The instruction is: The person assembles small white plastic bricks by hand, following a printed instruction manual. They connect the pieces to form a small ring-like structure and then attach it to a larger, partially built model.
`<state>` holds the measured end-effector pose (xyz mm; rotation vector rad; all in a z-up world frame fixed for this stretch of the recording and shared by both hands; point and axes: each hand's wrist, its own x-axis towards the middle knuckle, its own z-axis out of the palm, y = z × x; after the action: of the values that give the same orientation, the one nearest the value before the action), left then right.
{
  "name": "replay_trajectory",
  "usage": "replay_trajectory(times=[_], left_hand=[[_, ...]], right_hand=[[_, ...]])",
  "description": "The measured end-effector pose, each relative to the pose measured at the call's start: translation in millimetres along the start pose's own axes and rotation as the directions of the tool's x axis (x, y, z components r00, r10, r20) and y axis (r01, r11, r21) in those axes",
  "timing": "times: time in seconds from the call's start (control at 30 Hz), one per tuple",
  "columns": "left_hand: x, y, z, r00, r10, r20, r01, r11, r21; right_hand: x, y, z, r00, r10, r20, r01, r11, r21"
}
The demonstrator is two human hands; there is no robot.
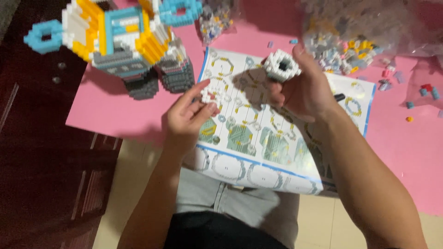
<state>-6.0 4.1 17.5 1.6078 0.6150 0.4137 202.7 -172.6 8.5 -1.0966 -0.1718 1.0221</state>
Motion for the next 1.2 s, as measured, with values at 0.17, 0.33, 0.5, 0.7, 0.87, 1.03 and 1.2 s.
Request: replay_trajectory(times=[0.17, 0.33, 0.5, 0.7, 0.87, 1.03, 1.2], left_hand=[[5, 5, -1, 0.991, -0.131, -0.03, 0.133, 0.988, 0.074], [9, -29, -1, 0.997, 0.083, 0.007, -0.083, 0.997, -0.003], [14, -51, -9, 0.964, 0.259, 0.063, -0.265, 0.954, 0.138], [21, -37, -7, 0.987, 0.154, 0.038, -0.153, 0.988, -0.023], [21, -43, -11, 0.985, 0.175, 0.004, -0.175, 0.983, -0.048], [21, -50, -11, 0.964, 0.267, 0.013, -0.264, 0.959, -0.106], [19, -44, -10, 0.944, 0.329, 0.043, -0.327, 0.944, -0.039]], right_hand=[[0, 1, 5, 0.994, 0.106, 0.033, -0.105, 0.994, -0.041], [3, 5, -9, 0.987, 0.127, 0.097, -0.122, 0.991, -0.05], [6, 7, -4, 0.989, -0.041, 0.142, 0.029, 0.996, 0.081], [12, 8, -8, 0.985, -0.17, 0.033, 0.169, 0.985, 0.039], [12, 8, -1, 0.982, -0.117, -0.151, 0.117, 0.993, -0.009], [12, 12, 0, 0.986, -0.165, -0.003, 0.164, 0.981, -0.099], [13, 18, -7, 0.972, -0.193, 0.133, 0.203, 0.977, -0.062]])
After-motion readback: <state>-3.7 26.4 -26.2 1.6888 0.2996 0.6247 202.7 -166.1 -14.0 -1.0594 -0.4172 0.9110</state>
